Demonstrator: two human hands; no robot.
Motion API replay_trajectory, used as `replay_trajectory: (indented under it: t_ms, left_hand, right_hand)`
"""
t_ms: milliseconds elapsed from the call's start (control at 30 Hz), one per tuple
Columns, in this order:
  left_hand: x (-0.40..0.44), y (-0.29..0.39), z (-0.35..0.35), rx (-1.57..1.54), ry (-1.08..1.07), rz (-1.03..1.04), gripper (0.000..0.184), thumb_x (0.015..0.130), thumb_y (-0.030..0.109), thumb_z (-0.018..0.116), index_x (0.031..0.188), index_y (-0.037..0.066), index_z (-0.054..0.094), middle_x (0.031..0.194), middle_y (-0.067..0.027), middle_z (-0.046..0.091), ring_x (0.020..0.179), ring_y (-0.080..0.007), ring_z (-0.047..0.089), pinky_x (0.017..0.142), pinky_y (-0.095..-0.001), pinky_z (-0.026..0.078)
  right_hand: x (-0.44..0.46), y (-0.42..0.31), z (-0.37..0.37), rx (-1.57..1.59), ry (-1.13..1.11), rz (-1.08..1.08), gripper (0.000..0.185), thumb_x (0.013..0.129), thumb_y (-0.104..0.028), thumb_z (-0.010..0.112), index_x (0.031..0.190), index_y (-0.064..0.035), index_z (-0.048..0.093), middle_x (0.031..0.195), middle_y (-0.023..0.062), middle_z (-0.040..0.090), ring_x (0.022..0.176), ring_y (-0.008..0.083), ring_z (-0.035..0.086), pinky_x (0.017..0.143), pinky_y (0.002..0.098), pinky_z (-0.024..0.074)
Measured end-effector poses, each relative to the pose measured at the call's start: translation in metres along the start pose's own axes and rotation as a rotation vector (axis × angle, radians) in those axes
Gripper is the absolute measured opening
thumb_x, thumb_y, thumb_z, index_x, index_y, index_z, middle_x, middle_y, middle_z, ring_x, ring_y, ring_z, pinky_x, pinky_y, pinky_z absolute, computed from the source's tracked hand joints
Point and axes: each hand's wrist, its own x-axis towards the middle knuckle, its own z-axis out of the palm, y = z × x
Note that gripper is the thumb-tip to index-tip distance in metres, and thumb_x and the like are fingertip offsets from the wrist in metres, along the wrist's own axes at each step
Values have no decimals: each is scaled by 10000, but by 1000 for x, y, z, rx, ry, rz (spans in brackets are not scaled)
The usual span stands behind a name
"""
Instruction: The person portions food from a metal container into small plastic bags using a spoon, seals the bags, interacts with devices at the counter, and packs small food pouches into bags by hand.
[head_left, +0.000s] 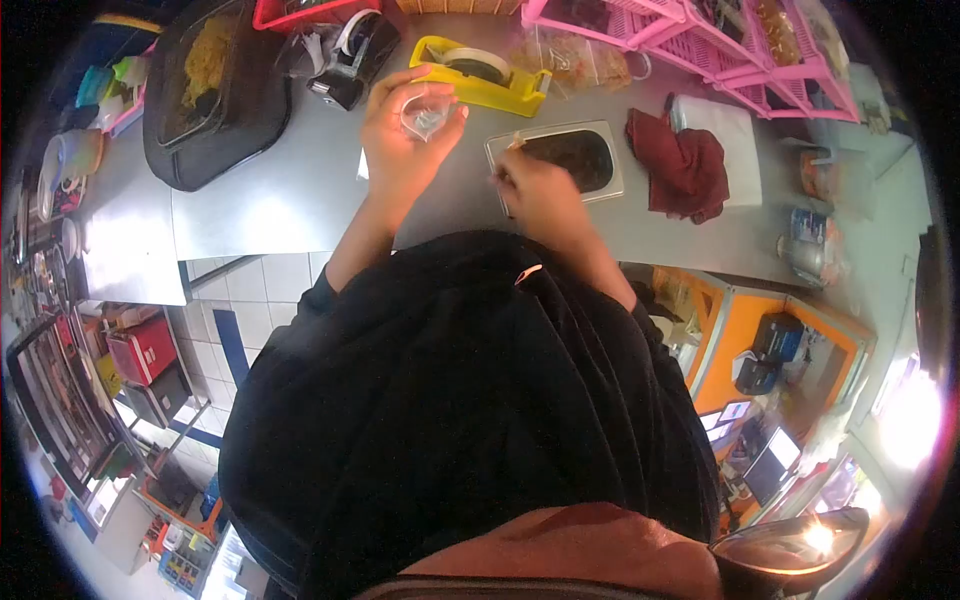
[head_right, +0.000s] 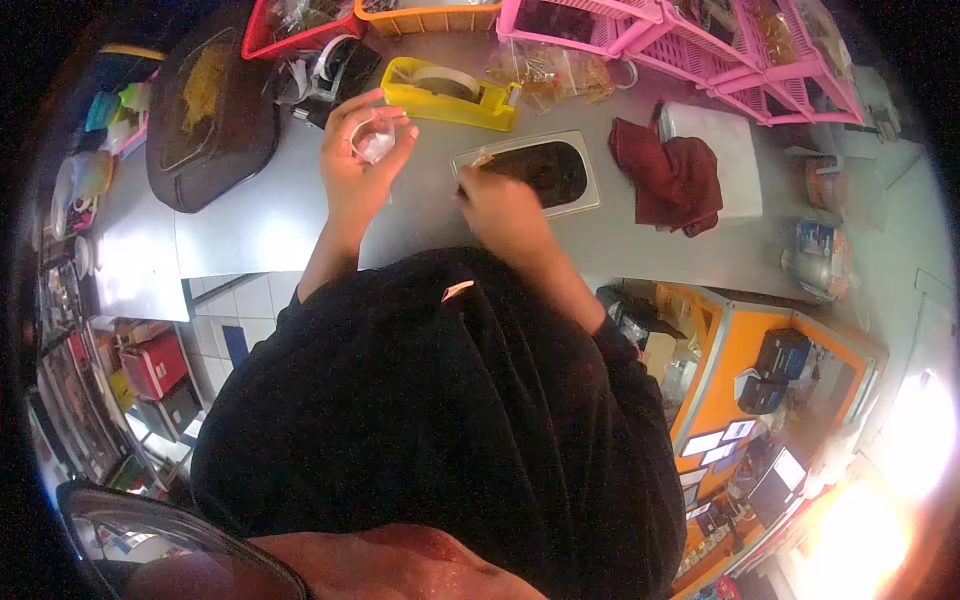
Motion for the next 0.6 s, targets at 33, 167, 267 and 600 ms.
replay_trajectory:
  t_ms: [33, 167, 267, 600]
  left_hand:
    - [5, 0, -2, 61, -14, 69, 348, 727, -8, 768, 1037, 28, 614, 1107, -101, 597, 899, -177, 659, 810, -288, 519]
    - [6, -11, -11, 182, -48, 76, 314, 718, 46, 781, 994, 39, 631, 1020, -82, 658, 918, -180, 668, 796, -281, 517]
    - [-3, -18, -12, 133, -79, -109, 288, 733, 75, 774, 985, 47, 637, 967, -70, 695, 886, -168, 671, 790, -274, 508]
    - [-23, -6, -6, 331, -580, -372, 306, 740, 188, 738, 993, 44, 641, 955, -74, 713, 878, -185, 686, 802, -307, 510]
  right_hand:
    - [0, -3, -12, 105, 108, 95, 181, 844, -174, 665, 963, -48, 615, 860, 169, 653, 789, 394, 639, 660, 427, 505]
    - [-18, 10, -71, -94, 316, 172, 123, 853, -141, 670, 886, -25, 648, 823, 152, 663, 716, 322, 655, 626, 376, 510]
    - [-33, 27, -83, -203, 470, 101, 92, 847, -112, 682, 842, -22, 666, 806, 135, 670, 680, 269, 651, 612, 344, 510]
    - [-70, 21, -5, -147, 593, -155, 115, 781, -6, 715, 852, -11, 624, 806, 126, 670, 677, 275, 652, 598, 352, 525]
